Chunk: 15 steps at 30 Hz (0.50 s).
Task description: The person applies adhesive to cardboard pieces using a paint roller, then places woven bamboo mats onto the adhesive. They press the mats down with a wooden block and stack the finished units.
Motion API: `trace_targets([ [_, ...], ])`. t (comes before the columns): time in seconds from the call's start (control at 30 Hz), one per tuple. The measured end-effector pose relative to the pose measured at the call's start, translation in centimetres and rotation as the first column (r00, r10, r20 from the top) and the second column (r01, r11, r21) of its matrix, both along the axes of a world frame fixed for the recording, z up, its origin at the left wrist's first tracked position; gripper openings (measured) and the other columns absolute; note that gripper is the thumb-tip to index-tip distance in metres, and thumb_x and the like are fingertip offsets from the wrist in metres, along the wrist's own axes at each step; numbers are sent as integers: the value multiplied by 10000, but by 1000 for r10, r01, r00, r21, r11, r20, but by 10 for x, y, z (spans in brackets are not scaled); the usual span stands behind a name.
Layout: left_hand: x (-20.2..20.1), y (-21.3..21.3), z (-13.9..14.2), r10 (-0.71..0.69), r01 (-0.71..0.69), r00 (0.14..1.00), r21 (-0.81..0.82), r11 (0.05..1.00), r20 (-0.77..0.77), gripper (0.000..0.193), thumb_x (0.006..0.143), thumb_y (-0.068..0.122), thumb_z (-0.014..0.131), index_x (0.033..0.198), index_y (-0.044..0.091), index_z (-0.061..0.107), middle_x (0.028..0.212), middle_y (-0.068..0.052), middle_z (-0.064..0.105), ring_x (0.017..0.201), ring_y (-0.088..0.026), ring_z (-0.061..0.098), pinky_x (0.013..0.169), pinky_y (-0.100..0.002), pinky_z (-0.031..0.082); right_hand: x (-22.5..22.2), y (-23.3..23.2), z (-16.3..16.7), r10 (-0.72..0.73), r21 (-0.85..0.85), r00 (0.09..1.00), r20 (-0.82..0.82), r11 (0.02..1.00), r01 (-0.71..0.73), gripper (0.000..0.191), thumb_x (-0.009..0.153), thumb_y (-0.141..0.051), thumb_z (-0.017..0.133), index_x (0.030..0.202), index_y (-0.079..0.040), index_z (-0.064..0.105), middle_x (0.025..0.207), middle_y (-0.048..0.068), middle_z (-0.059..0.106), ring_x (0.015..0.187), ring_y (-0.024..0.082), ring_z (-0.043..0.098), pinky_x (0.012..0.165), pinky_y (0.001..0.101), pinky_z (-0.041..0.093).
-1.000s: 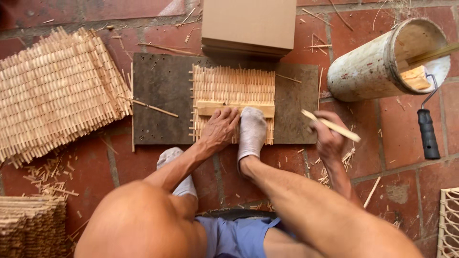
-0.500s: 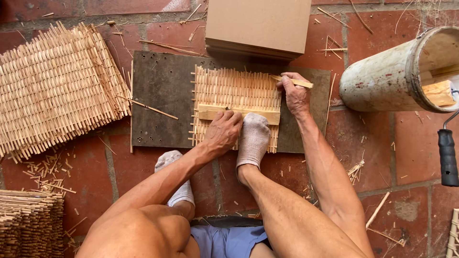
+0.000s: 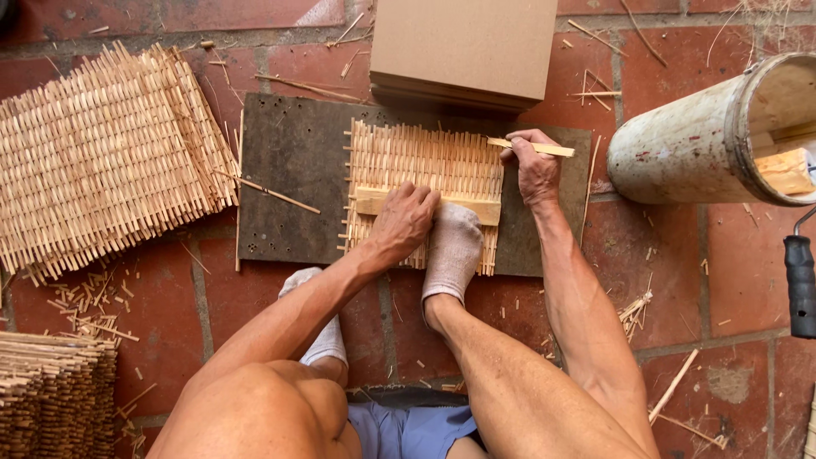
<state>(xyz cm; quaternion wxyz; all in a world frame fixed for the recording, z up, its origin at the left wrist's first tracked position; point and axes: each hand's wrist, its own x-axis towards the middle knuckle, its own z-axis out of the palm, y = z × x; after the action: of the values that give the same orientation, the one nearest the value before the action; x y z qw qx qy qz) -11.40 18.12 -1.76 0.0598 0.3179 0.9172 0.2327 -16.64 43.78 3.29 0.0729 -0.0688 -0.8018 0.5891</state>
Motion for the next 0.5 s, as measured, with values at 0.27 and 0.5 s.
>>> trace_targets([
  [0.27, -12, -5, 8, 26, -30, 998, -56, 998, -65, 212, 979, 239, 544, 1101, 98, 646, 1297, -261, 566, 1170, -360, 520, 946, -498, 419, 6, -18, -8, 31, 69, 992, 118, 997, -39, 193, 989, -135, 598, 1060, -11, 729, 821, 75, 756, 712, 117, 710, 608, 281, 589],
  [0.5, -37, -25, 10, 65, -68, 997, 91, 994, 35, 291, 937, 166, 630, 1211, 82, 677, 1445, -243, 531, 1282, -381, 508, 1077, -506, 448, 2, -20, -6, 78, -30, 997, 6, 996, -78, 209, 1031, -131, 611, 1125, 18, 723, 876, 77, 758, 781, 127, 705, 697, 282, 600],
])
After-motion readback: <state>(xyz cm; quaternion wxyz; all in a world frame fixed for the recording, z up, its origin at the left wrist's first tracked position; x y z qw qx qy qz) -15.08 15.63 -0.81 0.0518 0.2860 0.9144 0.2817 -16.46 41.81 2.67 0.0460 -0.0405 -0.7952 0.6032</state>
